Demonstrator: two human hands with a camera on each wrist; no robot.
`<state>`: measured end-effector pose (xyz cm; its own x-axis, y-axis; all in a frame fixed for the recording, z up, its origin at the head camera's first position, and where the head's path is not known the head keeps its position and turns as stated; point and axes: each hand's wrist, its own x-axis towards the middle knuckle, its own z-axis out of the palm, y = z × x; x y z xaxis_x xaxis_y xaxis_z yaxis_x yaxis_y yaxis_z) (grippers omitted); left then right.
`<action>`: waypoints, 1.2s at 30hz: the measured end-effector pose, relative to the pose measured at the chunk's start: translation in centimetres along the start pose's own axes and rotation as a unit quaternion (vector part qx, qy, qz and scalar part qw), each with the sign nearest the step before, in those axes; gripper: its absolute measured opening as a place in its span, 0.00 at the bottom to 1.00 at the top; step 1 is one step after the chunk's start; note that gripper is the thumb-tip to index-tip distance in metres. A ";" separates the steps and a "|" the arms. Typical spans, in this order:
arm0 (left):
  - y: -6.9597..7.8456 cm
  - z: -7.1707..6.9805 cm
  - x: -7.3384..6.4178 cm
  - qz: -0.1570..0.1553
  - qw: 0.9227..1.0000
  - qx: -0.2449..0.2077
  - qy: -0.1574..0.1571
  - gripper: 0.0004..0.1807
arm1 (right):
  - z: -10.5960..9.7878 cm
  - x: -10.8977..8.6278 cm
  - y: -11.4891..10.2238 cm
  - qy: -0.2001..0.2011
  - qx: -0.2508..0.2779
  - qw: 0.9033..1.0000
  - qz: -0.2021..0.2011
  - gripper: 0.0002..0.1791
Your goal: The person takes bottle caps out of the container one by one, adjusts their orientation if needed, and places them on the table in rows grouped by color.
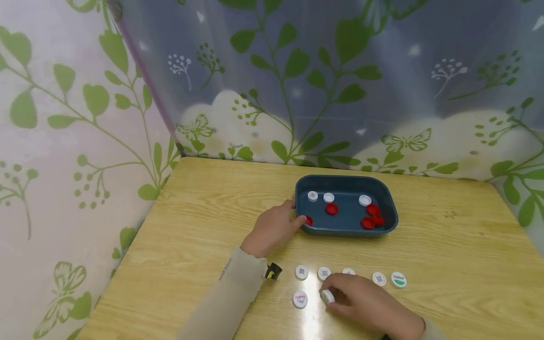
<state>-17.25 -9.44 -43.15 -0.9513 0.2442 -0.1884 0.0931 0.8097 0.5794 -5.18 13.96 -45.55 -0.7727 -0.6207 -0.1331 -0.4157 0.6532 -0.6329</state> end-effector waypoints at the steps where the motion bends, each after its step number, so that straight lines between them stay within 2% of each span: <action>1: 0.0 0.0 0.0 0.000 1.000 -0.001 -0.001 0.32 | 0.1 0.1 0.1 -0.007 0.021 1.000 0.000 0.11; 4: -0.1 0.0 -0.1 0.000 1.000 0.000 -0.001 0.32 | 0.5 0.2 0.3 -0.028 0.086 0.996 0.002 0.09; 7: 0.0 0.0 -0.1 0.002 1.000 0.002 0.000 0.32 | 0.7 0.3 0.5 -0.038 0.125 0.991 0.013 0.10; 9: 0.1 0.0 -0.1 0.004 1.000 0.006 0.002 0.31 | 0.8 0.3 0.5 -0.030 0.113 0.993 0.013 0.10; 13: 0.1 0.1 -0.1 0.008 1.000 0.011 0.003 0.31 | 1.0 0.3 0.5 -0.002 0.033 0.999 0.011 0.08; 16: 0.1 0.1 0.0 0.006 1.000 0.013 0.001 0.31 | 1.1 0.2 0.3 0.002 -0.010 1.000 0.013 0.10; 20: 0.1 0.1 0.1 0.004 1.000 0.015 0.000 0.32 | 1.0 0.1 0.0 -0.015 -0.011 1.000 0.011 0.11; 24: 0.2 0.0 0.0 0.007 1.000 0.019 -0.001 0.32 | 0.9 -0.1 0.0 -0.029 0.015 0.999 0.007 0.09; 31: 0.3 -0.1 -0.1 0.007 1.000 0.021 -0.004 0.32 | 0.9 -0.2 0.0 -0.026 0.059 0.998 -0.026 0.08; 36: 0.3 0.0 -0.1 0.009 1.000 0.025 -0.006 0.31 | 1.0 -0.2 -0.3 -0.020 0.035 0.999 -0.028 0.09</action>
<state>-17.12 -9.22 -42.95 -0.9458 0.2648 -0.1877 0.1247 0.8303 0.5432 -4.40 13.46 -46.08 -0.7296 -0.6723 -0.1255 -0.4217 0.5868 -0.6913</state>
